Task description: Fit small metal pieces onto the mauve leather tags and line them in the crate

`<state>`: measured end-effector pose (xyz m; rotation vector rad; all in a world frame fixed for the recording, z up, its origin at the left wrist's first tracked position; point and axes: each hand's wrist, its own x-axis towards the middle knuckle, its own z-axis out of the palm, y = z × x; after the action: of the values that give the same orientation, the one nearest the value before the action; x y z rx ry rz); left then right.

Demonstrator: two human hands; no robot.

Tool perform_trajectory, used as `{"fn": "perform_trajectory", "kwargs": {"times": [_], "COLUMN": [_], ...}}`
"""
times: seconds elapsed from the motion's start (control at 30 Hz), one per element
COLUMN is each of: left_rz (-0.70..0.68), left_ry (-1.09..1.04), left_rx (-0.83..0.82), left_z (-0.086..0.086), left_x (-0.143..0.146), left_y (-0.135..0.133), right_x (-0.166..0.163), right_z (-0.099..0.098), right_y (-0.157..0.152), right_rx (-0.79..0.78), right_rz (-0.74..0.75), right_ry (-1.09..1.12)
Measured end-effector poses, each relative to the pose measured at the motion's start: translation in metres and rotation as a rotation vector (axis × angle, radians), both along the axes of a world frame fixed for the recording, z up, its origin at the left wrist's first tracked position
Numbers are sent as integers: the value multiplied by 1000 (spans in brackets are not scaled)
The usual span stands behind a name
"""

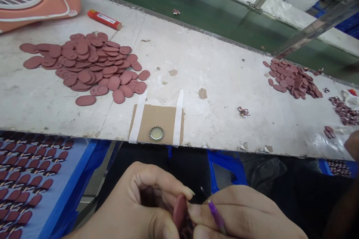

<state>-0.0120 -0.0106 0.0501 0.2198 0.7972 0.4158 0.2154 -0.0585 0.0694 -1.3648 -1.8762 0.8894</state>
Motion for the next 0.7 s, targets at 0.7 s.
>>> {"fn": "perform_trajectory", "kwargs": {"times": [0.7], "left_rz": [82], "left_ry": [-184], "left_rx": [70], "left_z": [-30], "left_x": [-5], "left_y": [-16], "right_x": [260], "right_z": [-24], "right_y": [42], "right_rx": [412], "right_rz": [-17], "right_ry": [-325]}}
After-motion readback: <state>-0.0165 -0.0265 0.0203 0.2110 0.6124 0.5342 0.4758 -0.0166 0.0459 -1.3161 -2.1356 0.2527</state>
